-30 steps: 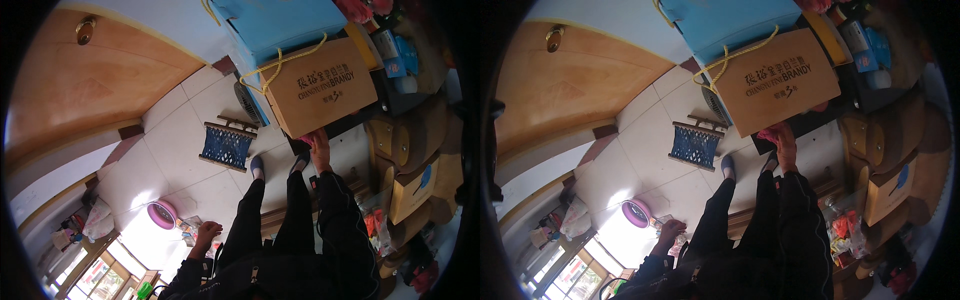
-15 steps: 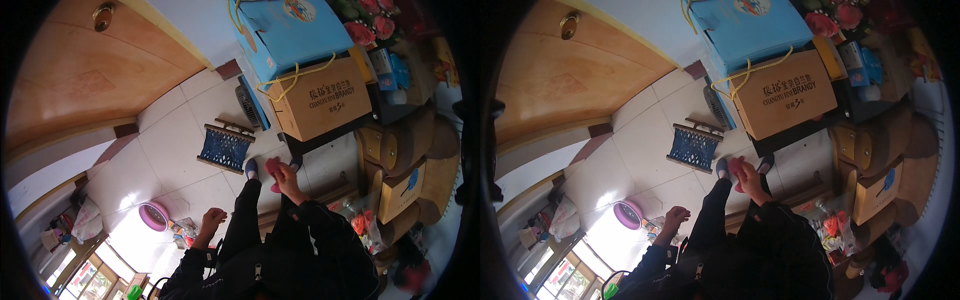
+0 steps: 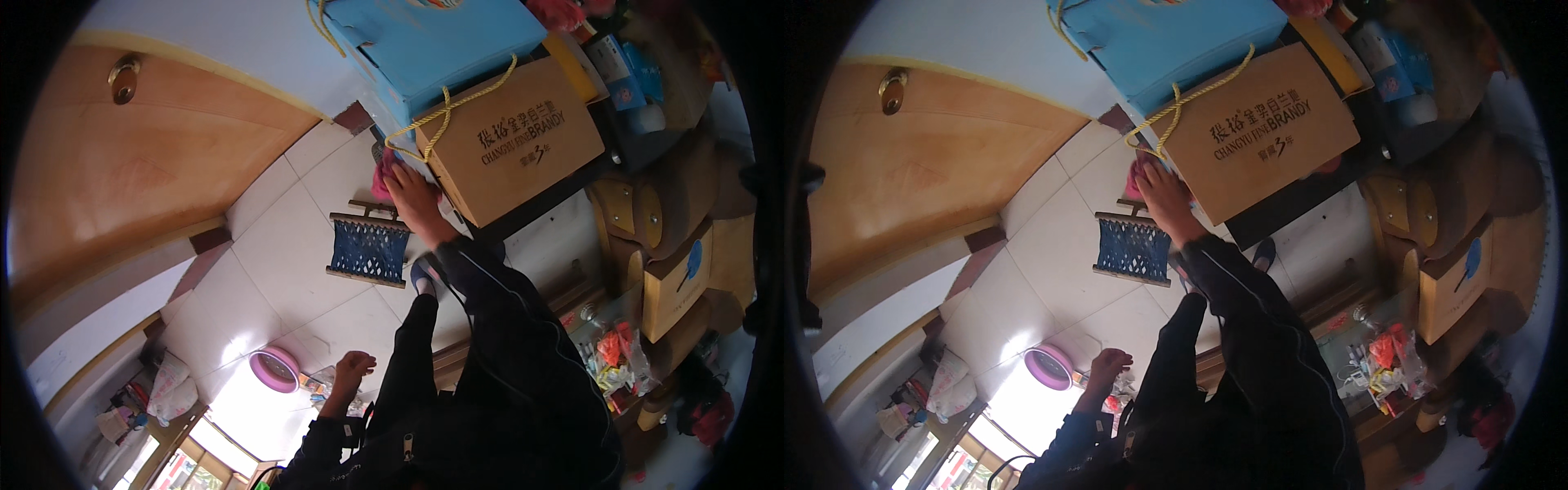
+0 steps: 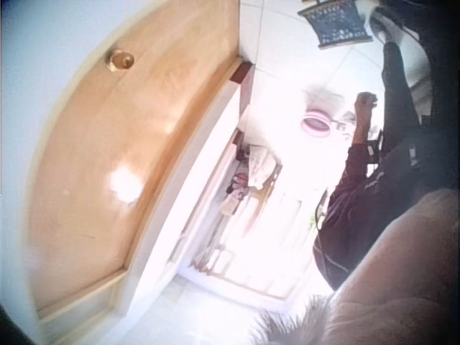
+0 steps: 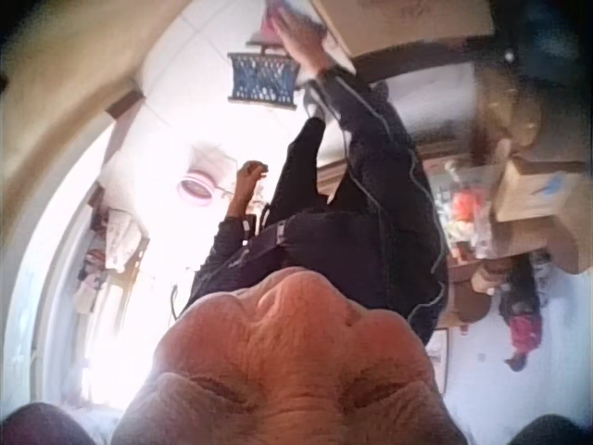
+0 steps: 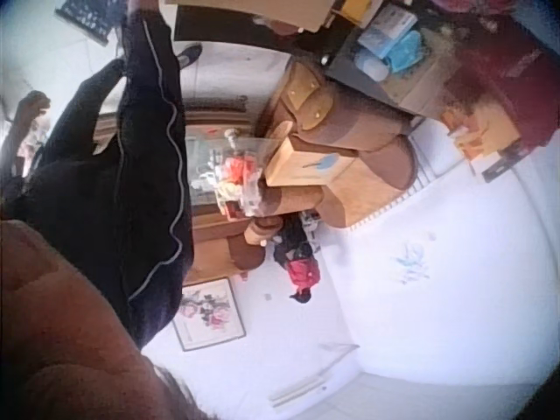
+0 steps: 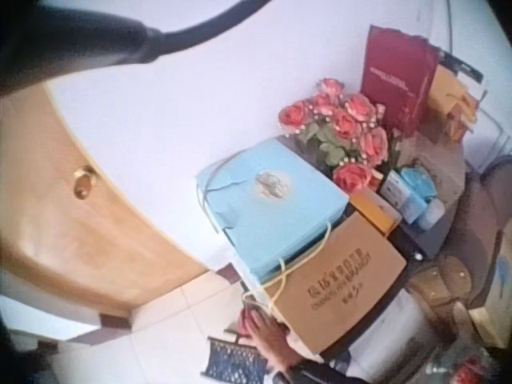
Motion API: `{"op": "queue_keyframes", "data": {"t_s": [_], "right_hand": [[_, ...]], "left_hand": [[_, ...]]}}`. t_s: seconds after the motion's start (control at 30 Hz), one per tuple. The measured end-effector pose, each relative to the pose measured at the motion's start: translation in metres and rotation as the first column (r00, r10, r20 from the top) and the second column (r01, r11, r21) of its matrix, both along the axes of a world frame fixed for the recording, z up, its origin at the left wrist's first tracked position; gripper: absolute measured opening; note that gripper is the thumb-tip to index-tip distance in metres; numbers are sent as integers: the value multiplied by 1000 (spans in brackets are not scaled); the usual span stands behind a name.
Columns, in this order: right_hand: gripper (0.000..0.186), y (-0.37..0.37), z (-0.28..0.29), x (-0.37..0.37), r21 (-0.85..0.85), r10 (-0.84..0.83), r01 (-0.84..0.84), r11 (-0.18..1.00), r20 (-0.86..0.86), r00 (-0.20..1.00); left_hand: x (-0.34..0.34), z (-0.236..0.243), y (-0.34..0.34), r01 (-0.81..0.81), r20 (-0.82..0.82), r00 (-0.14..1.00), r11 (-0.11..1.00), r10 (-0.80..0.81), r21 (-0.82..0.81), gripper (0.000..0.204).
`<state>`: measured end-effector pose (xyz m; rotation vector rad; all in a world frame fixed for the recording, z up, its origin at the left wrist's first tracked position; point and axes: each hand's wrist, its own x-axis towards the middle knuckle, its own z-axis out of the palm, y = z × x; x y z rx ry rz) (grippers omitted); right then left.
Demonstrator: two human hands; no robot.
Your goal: The person wipes a glass table with a pink cloth, then sits on the floor and washes the cloth in a pink basin of water. After wringing it out, the person stands and wipes a side table and a white mug with the damp cloth.
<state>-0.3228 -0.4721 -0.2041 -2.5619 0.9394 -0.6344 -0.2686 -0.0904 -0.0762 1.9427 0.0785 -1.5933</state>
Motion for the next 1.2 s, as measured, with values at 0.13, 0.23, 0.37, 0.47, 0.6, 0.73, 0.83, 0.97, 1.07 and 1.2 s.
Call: {"op": "queue_keyframes", "data": {"t_s": [0.13,0.23,0.37,0.47,0.6,0.73,0.83,0.97,1.07,1.2], "right_hand": [[29,-20,-36,22,61,-211,217,974,-92,973],[26,3,-48,-10,51,-187,198,979,-162,969],[23,67,-39,-107,117,-62,107,987,-340,938],[18,110,-22,-189,507,-121,248,826,-271,955],[28,138,0,-276,641,-261,426,638,-341,903],[33,135,18,-330,638,-396,607,474,-462,794],[36,123,27,-357,684,-522,620,385,-393,757],[35,104,33,-392,791,-650,542,285,-256,715],[35,90,36,-421,808,-697,542,231,-251,672],[35,69,40,-463,869,-764,471,152,-199,614]], "left_hand": [[-2,2,15,-36,-26,999,997,38,70,20],[2,5,25,-9,-13,1000,995,11,96,22],[7,3,19,-3,-24,1000,998,5,69,23],[6,0,0,36,-2,999,998,-36,52,22],[-7,-3,-40,184,15,983,983,-184,18,23],[-36,-4,-91,308,44,951,947,-305,-91,29],[-69,-10,-137,385,24,922,906,-387,-175,32],[-125,-23,-205,510,43,858,837,-512,-199,39],[-168,-32,-261,580,110,811,767,-574,-273,45],[-215,-41,-323,624,166,779,722,-604,-299,48]]}}
